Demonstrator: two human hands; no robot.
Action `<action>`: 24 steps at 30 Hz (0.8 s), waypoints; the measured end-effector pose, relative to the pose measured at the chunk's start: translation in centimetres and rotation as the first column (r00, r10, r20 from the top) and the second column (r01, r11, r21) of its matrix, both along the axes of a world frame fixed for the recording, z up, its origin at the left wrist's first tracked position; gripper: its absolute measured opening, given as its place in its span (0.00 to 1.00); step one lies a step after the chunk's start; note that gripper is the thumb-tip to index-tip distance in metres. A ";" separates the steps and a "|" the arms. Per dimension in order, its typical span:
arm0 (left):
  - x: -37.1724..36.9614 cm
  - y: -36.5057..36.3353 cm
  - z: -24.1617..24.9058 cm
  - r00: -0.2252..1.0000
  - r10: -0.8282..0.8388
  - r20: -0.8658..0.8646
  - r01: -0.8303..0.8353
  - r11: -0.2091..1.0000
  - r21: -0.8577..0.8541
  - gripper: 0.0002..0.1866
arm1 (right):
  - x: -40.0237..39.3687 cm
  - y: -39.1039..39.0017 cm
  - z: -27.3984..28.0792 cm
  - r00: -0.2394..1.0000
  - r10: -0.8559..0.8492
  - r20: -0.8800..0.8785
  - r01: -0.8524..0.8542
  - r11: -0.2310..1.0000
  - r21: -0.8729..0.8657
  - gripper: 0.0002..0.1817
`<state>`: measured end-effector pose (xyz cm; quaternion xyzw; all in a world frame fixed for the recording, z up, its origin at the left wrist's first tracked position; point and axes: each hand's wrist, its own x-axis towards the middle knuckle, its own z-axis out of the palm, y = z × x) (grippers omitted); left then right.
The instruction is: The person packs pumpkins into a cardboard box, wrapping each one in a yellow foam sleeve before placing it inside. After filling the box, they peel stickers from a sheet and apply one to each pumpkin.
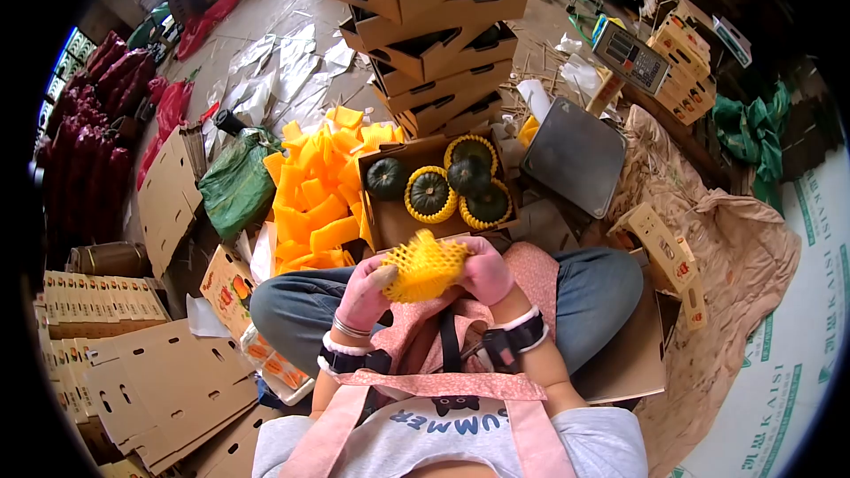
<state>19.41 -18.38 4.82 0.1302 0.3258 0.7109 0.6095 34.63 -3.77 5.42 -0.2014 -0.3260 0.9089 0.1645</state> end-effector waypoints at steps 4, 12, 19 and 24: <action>0.2 0.7 2.9 0.875 0.019 -0.483 0.024 0.996 0.083 0.15 | 1.0 0.6 -1.6 0.923 0.226 -0.312 -0.282 0.948 -0.146 0.17; 1.3 2.1 2.5 0.242 0.276 -0.930 -0.108 0.960 0.257 0.10 | -0.9 -2.0 1.5 0.999 0.048 0.014 -0.050 0.949 0.312 0.13; -2.5 0.7 3.2 0.687 -0.508 -0.520 0.559 0.826 -0.068 0.16 | 2.2 -0.5 0.3 0.947 0.313 -0.080 -0.313 0.950 0.002 0.12; -1.3 3.0 1.0 0.981 -0.179 0.074 0.174 0.983 0.064 0.21 | 4.4 0.8 0.1 0.831 0.546 0.108 -0.550 0.835 0.007 0.24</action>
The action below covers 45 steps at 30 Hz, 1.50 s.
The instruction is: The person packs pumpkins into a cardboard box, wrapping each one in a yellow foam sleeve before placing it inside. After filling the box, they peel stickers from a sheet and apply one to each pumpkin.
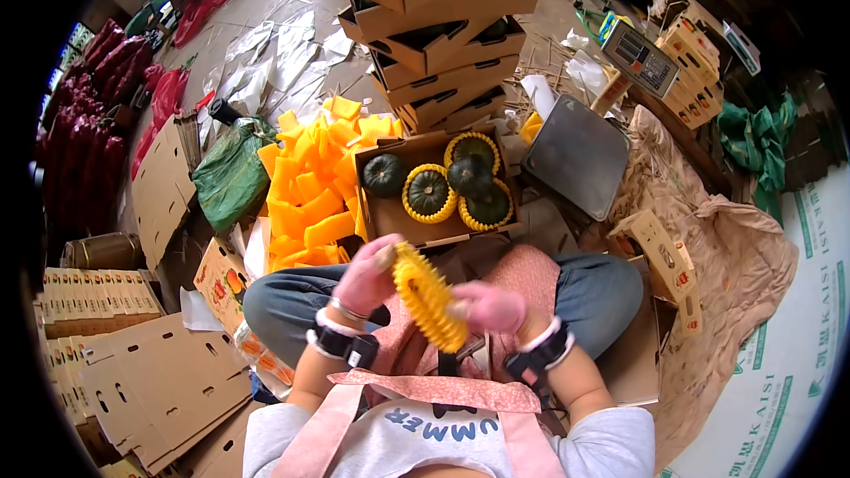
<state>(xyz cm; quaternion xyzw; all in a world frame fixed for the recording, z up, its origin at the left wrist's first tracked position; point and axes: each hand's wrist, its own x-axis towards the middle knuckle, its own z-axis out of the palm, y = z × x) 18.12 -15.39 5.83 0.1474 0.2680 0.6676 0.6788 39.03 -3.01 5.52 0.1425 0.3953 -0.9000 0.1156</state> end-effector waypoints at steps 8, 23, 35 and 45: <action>-0.9 12.3 -6.5 0.365 0.153 -0.918 -0.348 0.937 0.018 0.14 | -5.6 12.4 -1.6 0.835 -0.549 0.045 0.188 0.360 0.914 0.18; -4.6 9.7 -9.7 0.267 0.383 -0.884 -0.642 0.755 0.133 0.07 | -13.0 7.9 -9.7 0.717 -0.478 -0.507 0.543 -0.073 0.836 0.08; -3.7 9.4 -10.4 -0.030 0.192 -0.981 -0.798 0.586 0.139 0.13 | -14.5 10.0 -8.6 0.767 -0.629 -0.126 0.044 -0.145 0.988 0.09; -1.5 7.3 -8.6 0.005 0.267 -0.964 -0.540 0.812 0.222 0.21 | -12.5 8.1 -6.0 0.929 -0.199 -0.312 0.216 -0.393 0.894 0.17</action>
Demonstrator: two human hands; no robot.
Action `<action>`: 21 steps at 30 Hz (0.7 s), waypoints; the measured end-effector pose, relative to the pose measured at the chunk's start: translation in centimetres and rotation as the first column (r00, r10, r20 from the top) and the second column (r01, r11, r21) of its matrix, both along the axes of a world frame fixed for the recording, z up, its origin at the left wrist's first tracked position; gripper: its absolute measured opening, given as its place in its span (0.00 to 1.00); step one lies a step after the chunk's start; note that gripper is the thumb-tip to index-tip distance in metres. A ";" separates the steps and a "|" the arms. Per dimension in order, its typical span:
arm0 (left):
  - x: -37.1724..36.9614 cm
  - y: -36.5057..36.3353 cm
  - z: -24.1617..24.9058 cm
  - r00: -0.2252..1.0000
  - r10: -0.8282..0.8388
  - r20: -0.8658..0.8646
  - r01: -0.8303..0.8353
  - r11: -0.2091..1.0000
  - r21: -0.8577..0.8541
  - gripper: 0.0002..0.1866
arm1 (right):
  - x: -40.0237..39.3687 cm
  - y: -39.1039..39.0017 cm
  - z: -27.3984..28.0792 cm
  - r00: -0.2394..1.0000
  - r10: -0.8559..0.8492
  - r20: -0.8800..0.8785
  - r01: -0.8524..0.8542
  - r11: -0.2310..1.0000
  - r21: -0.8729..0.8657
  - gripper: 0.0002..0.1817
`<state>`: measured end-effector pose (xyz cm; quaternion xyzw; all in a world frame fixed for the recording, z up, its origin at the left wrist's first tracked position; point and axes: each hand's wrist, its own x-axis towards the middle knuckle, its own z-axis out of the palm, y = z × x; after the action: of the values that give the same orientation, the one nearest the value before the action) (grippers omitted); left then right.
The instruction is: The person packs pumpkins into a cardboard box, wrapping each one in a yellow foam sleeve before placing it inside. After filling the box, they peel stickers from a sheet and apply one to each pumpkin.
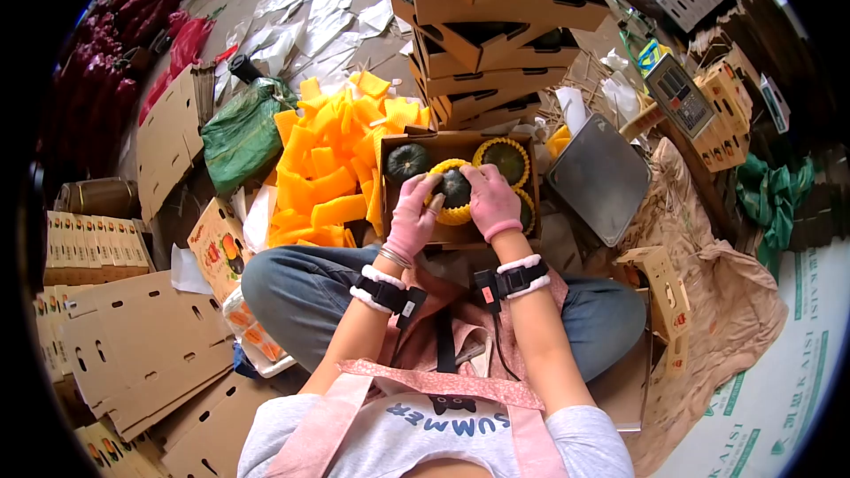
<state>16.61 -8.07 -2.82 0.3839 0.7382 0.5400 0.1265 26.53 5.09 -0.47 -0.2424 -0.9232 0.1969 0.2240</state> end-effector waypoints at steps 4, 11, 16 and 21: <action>-1.3 -0.4 -2.2 0.971 -0.111 0.212 0.102 0.994 0.049 0.27 | -0.7 -0.3 0.0 0.993 -0.063 0.098 0.072 0.993 -0.089 0.16; -1.5 -0.4 -3.6 0.867 -0.272 0.417 0.202 0.958 0.205 0.35 | 0.1 0.0 -2.9 0.975 -0.070 -0.210 0.027 0.979 -0.202 0.18; -5.2 -3.1 5.7 0.908 -0.407 0.100 0.419 0.884 -0.207 0.53 | 0.5 -4.5 1.6 0.942 -0.313 -0.121 0.216 0.842 -0.494 0.17; -9.4 -3.8 9.5 0.746 -0.661 -0.078 0.425 0.562 -0.709 0.52 | -0.8 -7.1 -2.3 0.968 -0.239 0.074 0.181 0.467 -0.866 0.21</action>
<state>7.22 -11.89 6.70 0.6121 0.7292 0.1069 0.2867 25.69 -2.02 -2.78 -0.4274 -0.6552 0.6111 0.1208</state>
